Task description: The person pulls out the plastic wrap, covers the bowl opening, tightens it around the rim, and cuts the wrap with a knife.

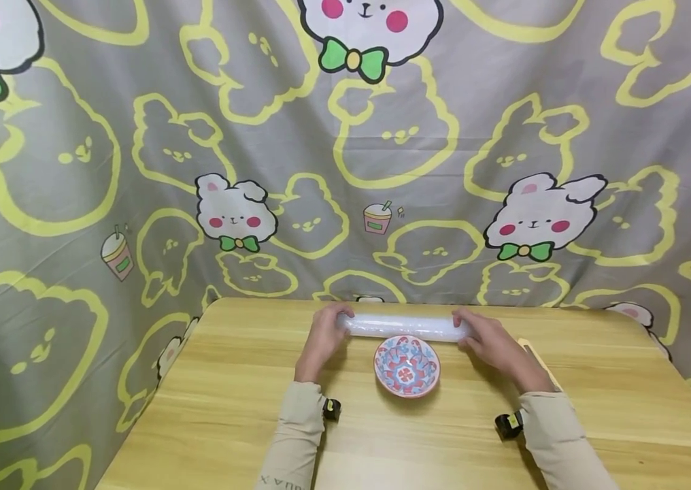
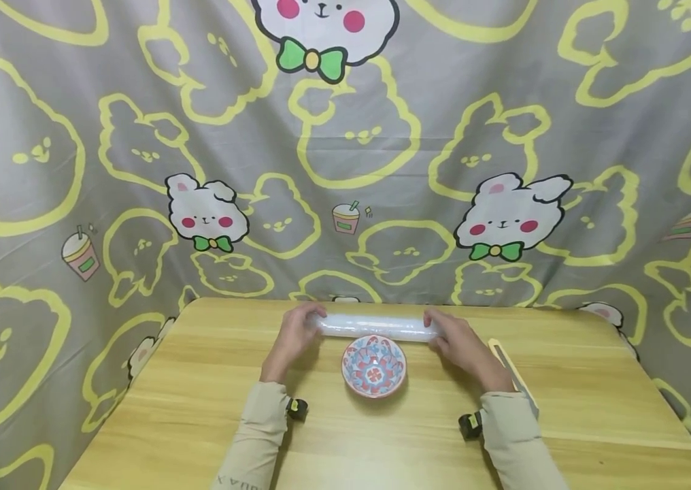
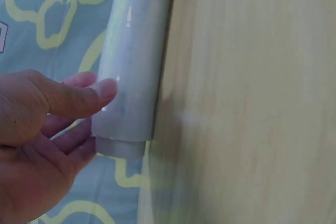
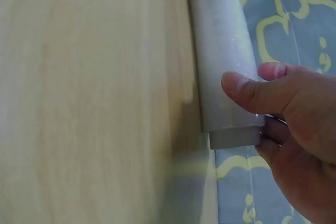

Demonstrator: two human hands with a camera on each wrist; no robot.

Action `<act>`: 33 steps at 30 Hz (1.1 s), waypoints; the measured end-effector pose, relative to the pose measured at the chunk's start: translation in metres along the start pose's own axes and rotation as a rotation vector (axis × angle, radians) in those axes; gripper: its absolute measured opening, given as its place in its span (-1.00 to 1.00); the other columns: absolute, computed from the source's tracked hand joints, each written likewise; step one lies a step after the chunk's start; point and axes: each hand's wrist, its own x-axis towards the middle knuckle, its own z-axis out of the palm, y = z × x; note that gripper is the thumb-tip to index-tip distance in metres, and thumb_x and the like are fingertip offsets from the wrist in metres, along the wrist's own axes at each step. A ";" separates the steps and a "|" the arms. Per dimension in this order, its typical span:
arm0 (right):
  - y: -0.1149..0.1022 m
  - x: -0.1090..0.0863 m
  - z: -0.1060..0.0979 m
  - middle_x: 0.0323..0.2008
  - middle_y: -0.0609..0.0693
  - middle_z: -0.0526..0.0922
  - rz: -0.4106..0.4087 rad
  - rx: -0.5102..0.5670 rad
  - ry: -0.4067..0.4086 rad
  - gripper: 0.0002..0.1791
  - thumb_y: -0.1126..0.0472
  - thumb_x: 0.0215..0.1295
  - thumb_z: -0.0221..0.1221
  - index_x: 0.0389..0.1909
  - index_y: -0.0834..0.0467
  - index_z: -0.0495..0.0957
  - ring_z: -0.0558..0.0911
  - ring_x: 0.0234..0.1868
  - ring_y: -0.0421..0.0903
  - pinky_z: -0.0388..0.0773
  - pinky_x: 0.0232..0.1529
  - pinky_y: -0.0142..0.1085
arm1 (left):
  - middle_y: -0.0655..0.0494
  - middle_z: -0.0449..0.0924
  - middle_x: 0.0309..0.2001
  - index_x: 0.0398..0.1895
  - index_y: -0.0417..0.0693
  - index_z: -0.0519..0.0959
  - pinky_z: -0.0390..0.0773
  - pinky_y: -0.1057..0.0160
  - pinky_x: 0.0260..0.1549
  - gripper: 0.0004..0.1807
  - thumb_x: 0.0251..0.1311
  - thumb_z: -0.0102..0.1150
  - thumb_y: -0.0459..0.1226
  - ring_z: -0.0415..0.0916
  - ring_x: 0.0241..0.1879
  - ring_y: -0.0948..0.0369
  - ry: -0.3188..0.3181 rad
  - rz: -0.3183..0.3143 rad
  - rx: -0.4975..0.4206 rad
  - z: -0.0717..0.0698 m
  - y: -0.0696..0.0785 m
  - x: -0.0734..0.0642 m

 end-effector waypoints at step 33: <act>0.009 -0.009 -0.005 0.10 0.19 0.70 0.051 0.034 0.108 -0.69 0.55 0.18 0.35 -0.48 0.05 0.60 0.57 0.23 0.28 0.50 -0.15 -0.41 | -0.09 0.76 -0.13 -0.44 -0.22 0.69 0.68 0.10 0.04 -0.90 0.17 0.38 -0.51 0.69 -0.05 -0.01 0.068 -0.035 -0.170 -0.007 -0.010 0.002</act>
